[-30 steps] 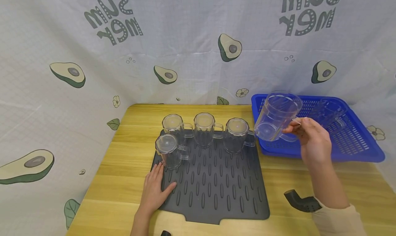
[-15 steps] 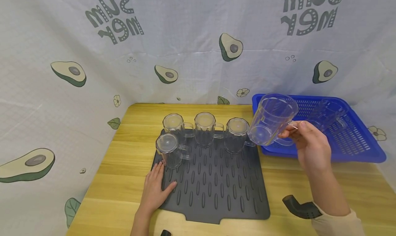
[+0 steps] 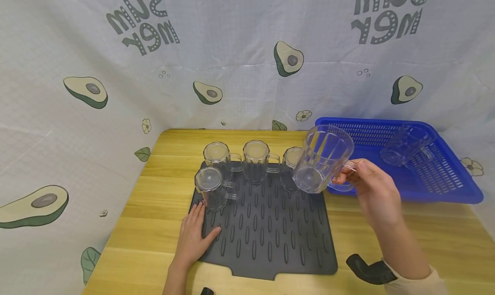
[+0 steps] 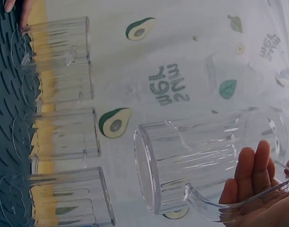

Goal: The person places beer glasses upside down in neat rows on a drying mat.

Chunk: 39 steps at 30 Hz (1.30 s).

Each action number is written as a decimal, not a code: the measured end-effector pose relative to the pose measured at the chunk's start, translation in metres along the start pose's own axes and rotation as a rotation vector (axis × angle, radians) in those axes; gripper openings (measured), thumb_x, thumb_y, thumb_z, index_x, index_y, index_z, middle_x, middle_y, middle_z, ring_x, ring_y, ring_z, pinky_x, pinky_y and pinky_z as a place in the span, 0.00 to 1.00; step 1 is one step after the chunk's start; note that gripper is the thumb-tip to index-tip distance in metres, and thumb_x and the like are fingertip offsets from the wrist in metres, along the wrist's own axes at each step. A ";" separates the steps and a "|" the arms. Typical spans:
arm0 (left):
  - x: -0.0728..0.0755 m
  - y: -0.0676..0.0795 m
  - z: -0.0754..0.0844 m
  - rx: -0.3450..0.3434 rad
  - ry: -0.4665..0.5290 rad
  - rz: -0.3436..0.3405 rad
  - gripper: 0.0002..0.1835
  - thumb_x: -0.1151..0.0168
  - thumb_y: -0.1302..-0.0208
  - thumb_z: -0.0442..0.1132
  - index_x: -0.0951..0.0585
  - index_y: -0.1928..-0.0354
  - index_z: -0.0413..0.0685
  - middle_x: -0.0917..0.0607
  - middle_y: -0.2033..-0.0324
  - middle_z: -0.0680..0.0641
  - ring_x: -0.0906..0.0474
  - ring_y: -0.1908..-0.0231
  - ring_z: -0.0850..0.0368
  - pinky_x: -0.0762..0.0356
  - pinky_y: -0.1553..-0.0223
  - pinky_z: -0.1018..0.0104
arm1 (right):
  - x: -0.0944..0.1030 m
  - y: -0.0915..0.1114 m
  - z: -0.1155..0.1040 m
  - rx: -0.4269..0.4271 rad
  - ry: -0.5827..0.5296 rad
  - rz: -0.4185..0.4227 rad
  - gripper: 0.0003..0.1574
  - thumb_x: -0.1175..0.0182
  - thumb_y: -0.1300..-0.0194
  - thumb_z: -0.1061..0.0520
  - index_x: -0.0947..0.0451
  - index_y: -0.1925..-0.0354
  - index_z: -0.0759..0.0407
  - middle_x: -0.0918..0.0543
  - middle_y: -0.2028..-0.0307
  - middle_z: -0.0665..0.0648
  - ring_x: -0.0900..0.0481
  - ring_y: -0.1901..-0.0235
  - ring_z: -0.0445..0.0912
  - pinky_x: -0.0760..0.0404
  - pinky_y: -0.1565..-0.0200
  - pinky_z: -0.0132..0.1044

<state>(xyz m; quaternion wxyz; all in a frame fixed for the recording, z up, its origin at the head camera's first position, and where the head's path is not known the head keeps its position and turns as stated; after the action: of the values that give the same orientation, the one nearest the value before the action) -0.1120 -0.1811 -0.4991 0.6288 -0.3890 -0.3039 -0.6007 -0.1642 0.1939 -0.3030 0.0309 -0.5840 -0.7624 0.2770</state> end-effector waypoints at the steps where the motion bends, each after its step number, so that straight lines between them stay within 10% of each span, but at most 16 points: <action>1: 0.000 0.000 0.000 0.000 0.000 -0.001 0.46 0.37 0.39 0.58 0.37 0.31 0.28 0.35 0.32 0.33 0.46 0.30 0.36 0.51 0.33 0.39 | -0.003 0.001 0.000 -0.012 0.035 0.004 0.23 0.65 0.21 0.63 0.22 0.62 0.60 0.19 0.68 0.54 0.20 0.65 0.44 0.22 0.55 0.31; 39: 0.000 0.001 0.000 -0.002 0.010 0.013 0.46 0.37 0.39 0.58 0.36 0.31 0.29 0.35 0.31 0.33 0.46 0.30 0.35 0.50 0.33 0.39 | -0.052 0.011 0.034 -0.149 -0.021 -0.362 0.26 0.72 0.22 0.67 0.24 0.53 0.57 0.19 0.64 0.51 0.22 0.60 0.46 0.27 0.50 0.36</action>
<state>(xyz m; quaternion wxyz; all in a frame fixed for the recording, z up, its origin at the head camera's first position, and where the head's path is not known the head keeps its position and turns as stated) -0.1110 -0.1809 -0.4988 0.6339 -0.3883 -0.2977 -0.5990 -0.1509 0.1351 -0.3220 0.0290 -0.4349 -0.8737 0.2158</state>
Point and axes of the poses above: each hand's wrist, its own y-axis away from the middle knuckle, its own x-axis out of the back of the hand, z = x × y, the point moved 5 cm from there along -y, towards the middle knuckle
